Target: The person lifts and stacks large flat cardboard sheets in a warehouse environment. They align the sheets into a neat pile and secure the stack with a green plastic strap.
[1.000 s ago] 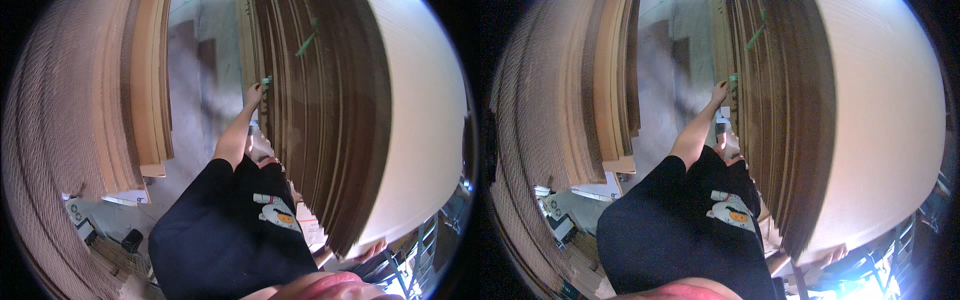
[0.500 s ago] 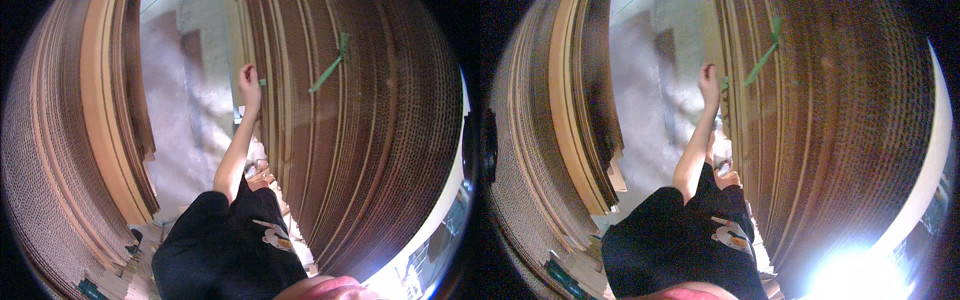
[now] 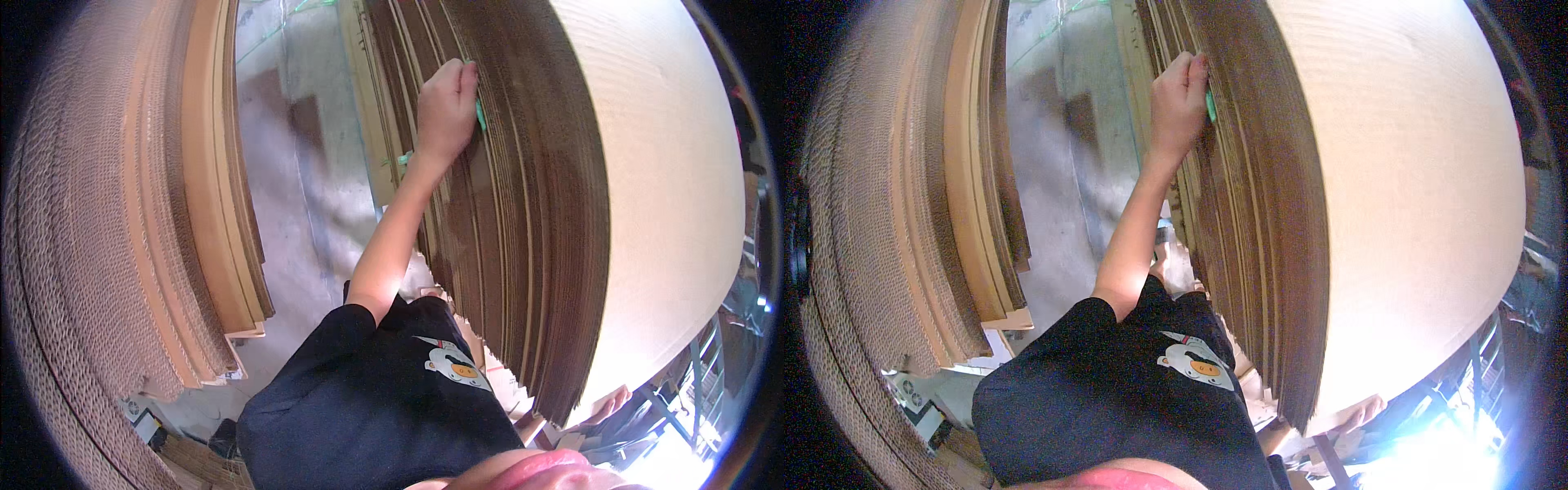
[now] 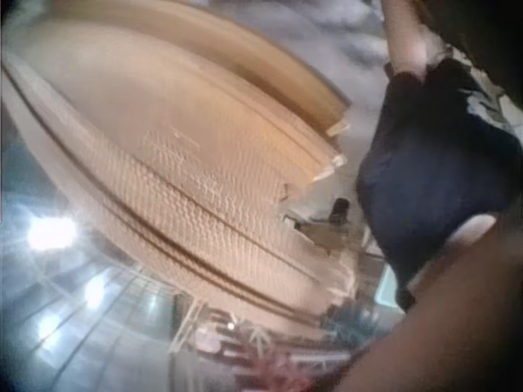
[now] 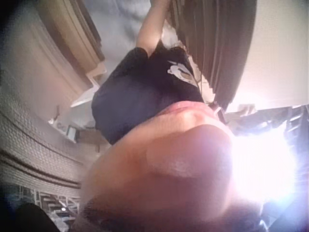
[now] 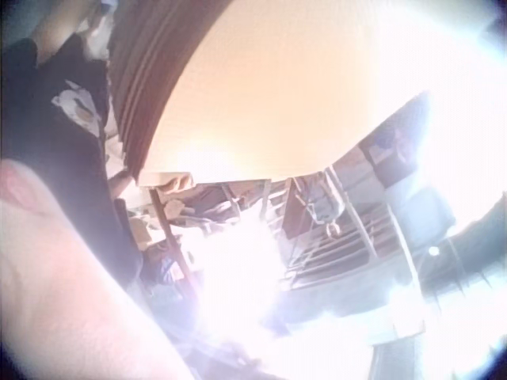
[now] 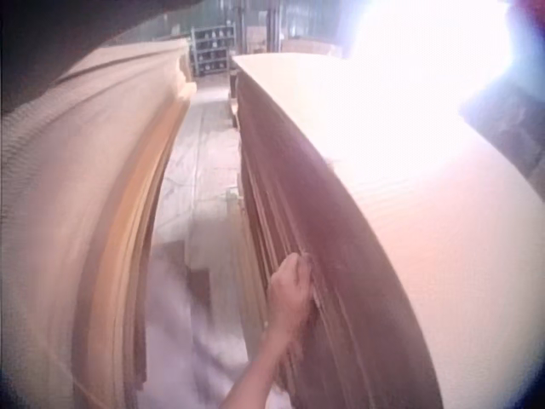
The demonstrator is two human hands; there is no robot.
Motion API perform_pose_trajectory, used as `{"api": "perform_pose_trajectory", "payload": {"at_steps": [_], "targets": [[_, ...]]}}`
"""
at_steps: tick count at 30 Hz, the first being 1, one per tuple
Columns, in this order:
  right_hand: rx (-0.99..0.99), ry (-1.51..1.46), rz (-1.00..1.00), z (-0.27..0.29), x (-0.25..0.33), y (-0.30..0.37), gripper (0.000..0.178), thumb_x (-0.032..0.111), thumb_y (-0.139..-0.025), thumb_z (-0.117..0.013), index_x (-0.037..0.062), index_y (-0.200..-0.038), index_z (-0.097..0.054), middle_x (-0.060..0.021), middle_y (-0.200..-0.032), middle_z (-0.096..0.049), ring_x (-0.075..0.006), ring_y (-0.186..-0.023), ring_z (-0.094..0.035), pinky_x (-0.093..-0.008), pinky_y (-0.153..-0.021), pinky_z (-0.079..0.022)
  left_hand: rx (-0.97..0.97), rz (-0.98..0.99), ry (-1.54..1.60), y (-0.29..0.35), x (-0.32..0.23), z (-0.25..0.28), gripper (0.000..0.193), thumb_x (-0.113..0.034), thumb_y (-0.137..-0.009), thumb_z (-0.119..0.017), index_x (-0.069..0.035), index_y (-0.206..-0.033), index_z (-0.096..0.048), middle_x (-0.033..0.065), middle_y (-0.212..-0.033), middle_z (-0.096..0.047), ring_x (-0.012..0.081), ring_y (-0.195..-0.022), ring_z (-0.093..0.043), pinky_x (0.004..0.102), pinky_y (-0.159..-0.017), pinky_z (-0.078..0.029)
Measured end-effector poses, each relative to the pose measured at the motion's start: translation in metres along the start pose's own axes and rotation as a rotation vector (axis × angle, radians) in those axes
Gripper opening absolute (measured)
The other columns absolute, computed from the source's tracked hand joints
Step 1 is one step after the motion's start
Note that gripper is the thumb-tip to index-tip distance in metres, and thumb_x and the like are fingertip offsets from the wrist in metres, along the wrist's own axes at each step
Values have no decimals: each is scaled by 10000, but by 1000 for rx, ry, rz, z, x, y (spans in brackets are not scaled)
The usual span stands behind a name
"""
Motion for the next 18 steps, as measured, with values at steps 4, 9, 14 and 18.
{"api": "perform_pose_trajectory", "payload": {"at_steps": [4,9,14,18], "targets": [[-22,-50,-1,4,-1,1,746,648,-971,-207,76,-1364,-481,-231,-1397,-493,-434,-1336,-458,-686,-1128,-295,-160,163,632,15,32,-7,341,-268,-1069,-468,-59,-799,-482,13,-671,-422,142,-610,-419,319,-575,-372],[-66,-116,-138,10,-6,15,710,580,-978,-246,35,-1349,-509,-239,-1405,-504,-436,-1351,-449,-648,-1154,-273,-261,105,832,14,23,29,317,-295,-1086,-461,-64,-881,-533,33,-842,-579,131,-758,-544,298,-742,-475],[-146,-280,-202,-1,-2,10,706,503,-1006,-185,-9,-1331,-546,-247,-1391,-536,-432,-1382,-417,-620,-1180,-243,-35,94,422,17,32,3,286,-273,-985,-665,-23,-1114,-615,52,-1022,-633,131,-938,-603,296,-849,-488],[-133,-294,-188,1,-11,16,710,501,-1016,-164,8,-1373,-530,-221,-1400,-540,-432,-1377,-424,-617,-1179,-247,-37,145,386,10,35,-3,273,-261,-933,-738,-18,-1020,-648,36,-915,-655,109,-868,-612,283,-788,-493]]}}
Point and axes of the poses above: each hand's wrist, its own y-axis away from the middle knuckle, its own z-axis out of the back of the hand, x = y × z, the point moved 7 cm from there along -y, towards the middle knuckle
